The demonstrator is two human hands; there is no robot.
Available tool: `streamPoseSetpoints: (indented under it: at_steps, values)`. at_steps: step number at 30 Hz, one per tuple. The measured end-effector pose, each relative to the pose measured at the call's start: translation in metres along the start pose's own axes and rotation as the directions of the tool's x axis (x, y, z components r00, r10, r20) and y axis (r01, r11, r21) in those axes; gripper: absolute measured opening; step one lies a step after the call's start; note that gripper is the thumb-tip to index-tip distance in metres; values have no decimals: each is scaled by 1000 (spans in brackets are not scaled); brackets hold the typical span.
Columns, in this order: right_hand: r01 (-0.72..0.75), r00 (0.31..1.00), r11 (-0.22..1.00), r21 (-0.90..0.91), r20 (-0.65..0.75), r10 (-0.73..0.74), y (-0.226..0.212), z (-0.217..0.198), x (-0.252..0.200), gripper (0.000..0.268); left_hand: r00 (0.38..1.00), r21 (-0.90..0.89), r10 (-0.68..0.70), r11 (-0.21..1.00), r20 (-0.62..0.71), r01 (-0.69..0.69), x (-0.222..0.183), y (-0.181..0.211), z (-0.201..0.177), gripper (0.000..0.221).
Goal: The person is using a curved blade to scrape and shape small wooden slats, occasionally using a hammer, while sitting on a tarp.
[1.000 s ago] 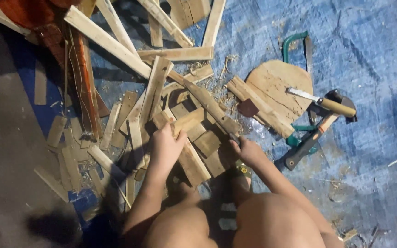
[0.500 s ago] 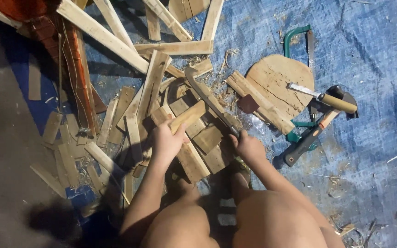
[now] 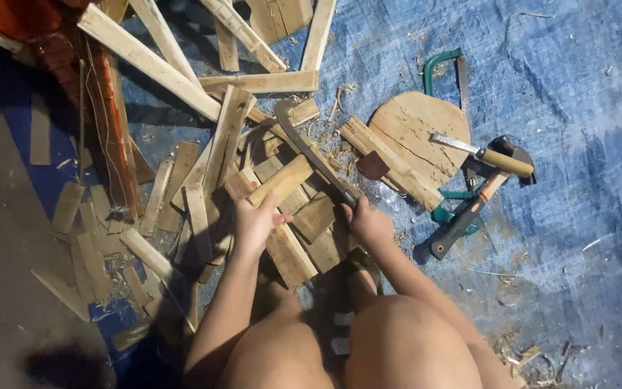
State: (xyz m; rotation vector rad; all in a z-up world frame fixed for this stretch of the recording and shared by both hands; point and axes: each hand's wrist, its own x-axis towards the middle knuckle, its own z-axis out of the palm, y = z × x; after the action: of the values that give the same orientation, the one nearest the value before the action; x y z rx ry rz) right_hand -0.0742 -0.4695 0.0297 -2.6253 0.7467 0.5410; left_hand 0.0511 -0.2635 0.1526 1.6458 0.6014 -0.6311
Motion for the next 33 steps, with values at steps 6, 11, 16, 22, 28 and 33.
streamPoseSetpoints:
  at_steps: [6,11,16,22,28,33]
  values:
    - [-18,999,995,-103,-47,14,6,25,13,52,999,-129,-39,991,6,39,-14,9,10,58]
    - [-97,989,994,47,114,91,5,-6,25,59,997,4,-11,1000,71,11,2,-16,2,54]
    - [-130,980,969,211,179,92,13,-9,25,64,993,253,87,962,82,-105,3,-7,-12,40]
    - [-131,968,934,333,248,47,-3,-33,3,63,947,431,311,846,79,-314,-10,-2,-20,28]
    - [-28,951,954,298,303,-66,-17,-50,-8,61,869,583,492,689,61,-431,2,-13,-24,28]
    - [12,952,949,316,287,-107,-5,-29,9,61,839,614,545,660,6,-433,12,-21,-21,23]
